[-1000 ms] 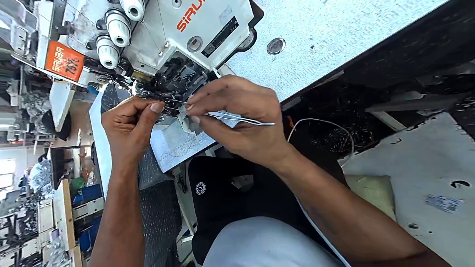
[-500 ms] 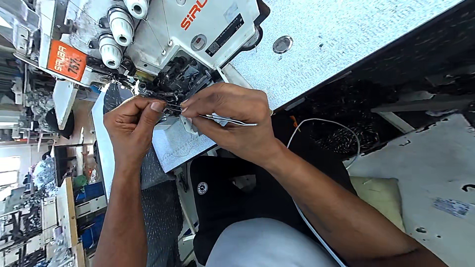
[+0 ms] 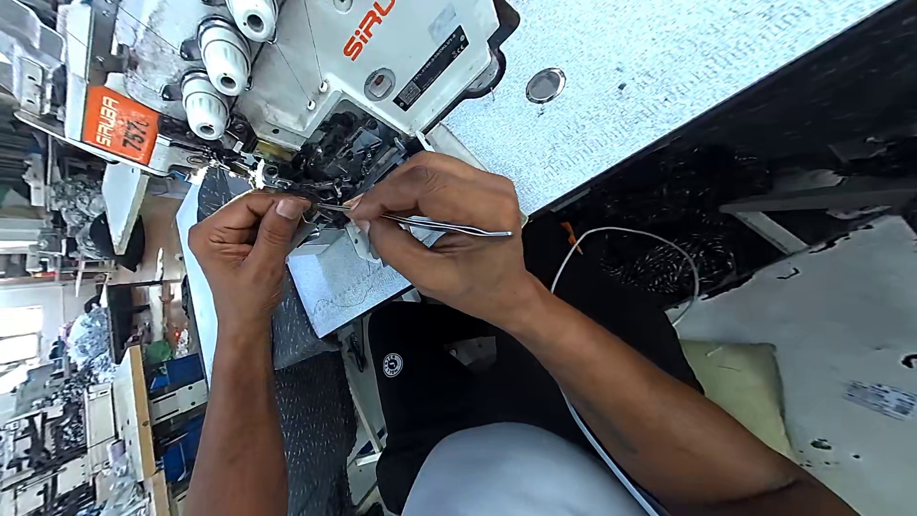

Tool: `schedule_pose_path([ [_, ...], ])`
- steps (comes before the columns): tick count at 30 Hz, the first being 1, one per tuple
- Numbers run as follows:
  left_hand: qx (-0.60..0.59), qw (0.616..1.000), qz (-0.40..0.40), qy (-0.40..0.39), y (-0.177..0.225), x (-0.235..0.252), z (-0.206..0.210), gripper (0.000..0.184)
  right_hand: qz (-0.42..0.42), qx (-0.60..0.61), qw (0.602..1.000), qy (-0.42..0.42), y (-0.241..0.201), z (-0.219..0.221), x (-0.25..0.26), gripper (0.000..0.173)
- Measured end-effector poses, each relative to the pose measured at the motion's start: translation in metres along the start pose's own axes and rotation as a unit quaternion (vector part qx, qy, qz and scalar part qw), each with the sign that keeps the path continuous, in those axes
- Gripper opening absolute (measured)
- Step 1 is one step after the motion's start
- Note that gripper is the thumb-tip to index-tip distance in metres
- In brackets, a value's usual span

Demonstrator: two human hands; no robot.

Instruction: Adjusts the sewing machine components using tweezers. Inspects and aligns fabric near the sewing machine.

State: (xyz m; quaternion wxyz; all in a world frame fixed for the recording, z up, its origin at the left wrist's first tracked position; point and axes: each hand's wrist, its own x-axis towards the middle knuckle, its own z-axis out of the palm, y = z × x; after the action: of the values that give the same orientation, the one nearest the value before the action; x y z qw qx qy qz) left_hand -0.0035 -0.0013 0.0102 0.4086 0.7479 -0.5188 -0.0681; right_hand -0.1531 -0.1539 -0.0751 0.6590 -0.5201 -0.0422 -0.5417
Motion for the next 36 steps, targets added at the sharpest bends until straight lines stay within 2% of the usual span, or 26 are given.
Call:
schedule_pose_path([
  [15, 0.001, 1.000, 0.002, 0.005, 0.000, 0.001, 0.000, 0.011, -0.020, 0.010, 0.999, -0.025, 0.007, 0.003, 0.001, 0.008],
  [31, -0.002, 1.000, -0.004, 0.012, 0.000, 0.001, 0.000, 0.013, -0.009, 0.014, 1.000, -0.004, 0.007, 0.005, 0.000, 0.008],
  [33, -0.012, 0.999, -0.011, 0.029, -0.001, 0.000, 0.000, 0.013, -0.002, 0.020, 1.000, 0.013, 0.006, 0.006, 0.001, 0.007],
  [36, -0.045, 0.994, -0.032, 0.099, -0.001, -0.003, 0.003, 0.015, 0.028, -0.003, 0.999, 0.046, 0.003, 0.010, 0.007, 0.006],
])
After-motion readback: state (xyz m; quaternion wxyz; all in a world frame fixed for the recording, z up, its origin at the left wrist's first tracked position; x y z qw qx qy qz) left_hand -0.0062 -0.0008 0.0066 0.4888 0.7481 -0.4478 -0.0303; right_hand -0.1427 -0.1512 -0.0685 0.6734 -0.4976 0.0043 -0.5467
